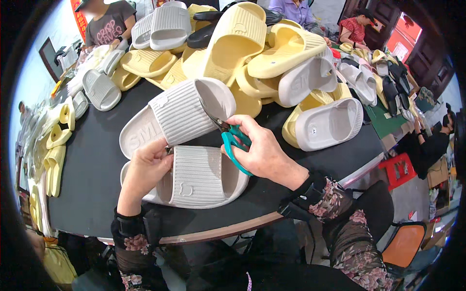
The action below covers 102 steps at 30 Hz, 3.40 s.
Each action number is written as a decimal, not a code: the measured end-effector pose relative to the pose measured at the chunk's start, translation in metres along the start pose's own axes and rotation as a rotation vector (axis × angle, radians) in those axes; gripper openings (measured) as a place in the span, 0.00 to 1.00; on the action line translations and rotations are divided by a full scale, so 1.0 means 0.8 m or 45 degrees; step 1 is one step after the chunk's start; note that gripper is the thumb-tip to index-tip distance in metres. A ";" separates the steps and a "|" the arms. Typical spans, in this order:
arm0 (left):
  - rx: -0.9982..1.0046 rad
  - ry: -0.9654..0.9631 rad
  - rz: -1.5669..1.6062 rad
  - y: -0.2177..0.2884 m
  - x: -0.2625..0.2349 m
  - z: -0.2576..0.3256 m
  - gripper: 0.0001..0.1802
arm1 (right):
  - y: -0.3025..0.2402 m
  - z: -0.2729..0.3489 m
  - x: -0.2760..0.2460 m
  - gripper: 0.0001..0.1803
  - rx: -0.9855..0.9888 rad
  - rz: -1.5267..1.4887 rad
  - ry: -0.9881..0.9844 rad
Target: The recorder uses a tool to trim or process molded foam sandals at a workshop table.
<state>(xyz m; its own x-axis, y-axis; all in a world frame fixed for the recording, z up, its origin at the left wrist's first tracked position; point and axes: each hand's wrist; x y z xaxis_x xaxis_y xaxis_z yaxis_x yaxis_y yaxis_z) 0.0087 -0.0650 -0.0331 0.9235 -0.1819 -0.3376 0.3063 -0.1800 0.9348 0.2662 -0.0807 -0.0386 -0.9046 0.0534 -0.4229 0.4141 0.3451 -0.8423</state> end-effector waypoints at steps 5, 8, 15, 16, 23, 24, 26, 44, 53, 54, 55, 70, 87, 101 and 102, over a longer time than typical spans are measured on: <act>0.171 0.182 -0.413 -0.002 -0.006 0.004 0.14 | 0.000 -0.001 0.002 0.24 -0.091 0.050 0.041; 0.244 0.250 -0.472 0.008 0.001 0.008 0.10 | 0.002 0.000 0.001 0.23 -0.092 0.038 0.021; 0.330 0.319 -0.434 0.015 -0.001 0.012 0.10 | 0.001 -0.007 -0.005 0.21 -0.225 0.099 0.222; 0.371 0.327 -0.488 0.016 -0.002 0.013 0.11 | -0.001 -0.009 -0.008 0.20 -0.251 0.127 0.287; 0.531 0.479 -0.733 0.029 -0.007 0.019 0.07 | -0.002 -0.011 -0.019 0.22 -0.280 0.436 0.261; 0.533 0.479 -0.734 0.029 -0.008 0.018 0.07 | -0.002 -0.010 -0.019 0.22 -0.280 0.435 0.263; 0.633 0.488 -0.763 0.029 -0.009 0.019 0.05 | -0.002 -0.010 -0.019 0.24 -0.351 0.535 0.286; 0.910 0.496 -0.953 0.038 -0.011 0.021 0.06 | -0.004 -0.013 -0.013 0.29 -0.578 0.825 0.381; 0.978 0.468 -0.920 0.034 -0.007 0.018 0.09 | -0.007 -0.014 -0.013 0.32 -0.613 0.877 0.407; 0.978 0.468 -0.917 0.033 -0.007 0.017 0.09 | -0.007 -0.014 -0.013 0.32 -0.613 0.880 0.406; 0.975 0.478 -0.906 0.033 -0.007 0.018 0.10 | -0.007 -0.014 -0.011 0.32 -0.612 0.881 0.401; 0.981 0.461 -0.914 0.033 -0.009 0.018 0.14 | -0.006 -0.010 -0.012 0.29 -0.553 0.943 0.328; 0.928 0.481 -0.944 0.033 -0.009 0.017 0.07 | -0.004 -0.010 -0.009 0.23 -0.449 0.653 0.283; 0.288 0.338 -0.574 0.016 -0.030 0.005 0.09 | 0.009 -0.012 -0.007 0.21 -0.306 0.344 0.255; 0.221 0.367 -0.373 0.009 -0.033 0.004 0.10 | 0.003 -0.010 -0.002 0.21 -0.271 0.272 0.254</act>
<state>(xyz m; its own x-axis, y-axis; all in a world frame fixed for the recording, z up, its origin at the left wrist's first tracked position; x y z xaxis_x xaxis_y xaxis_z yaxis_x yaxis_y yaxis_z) -0.0145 -0.0649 -0.0176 0.8376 0.1738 -0.5179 0.5442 -0.3479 0.7634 0.2677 -0.0720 -0.0374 -0.8105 0.3199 -0.4907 0.5847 0.4929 -0.6443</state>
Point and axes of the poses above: each hand's wrist, its own z-axis away from the middle knuckle, its own x-axis out of the palm, y = z × x, and after that the axes turned 6 degrees about y, right-handed
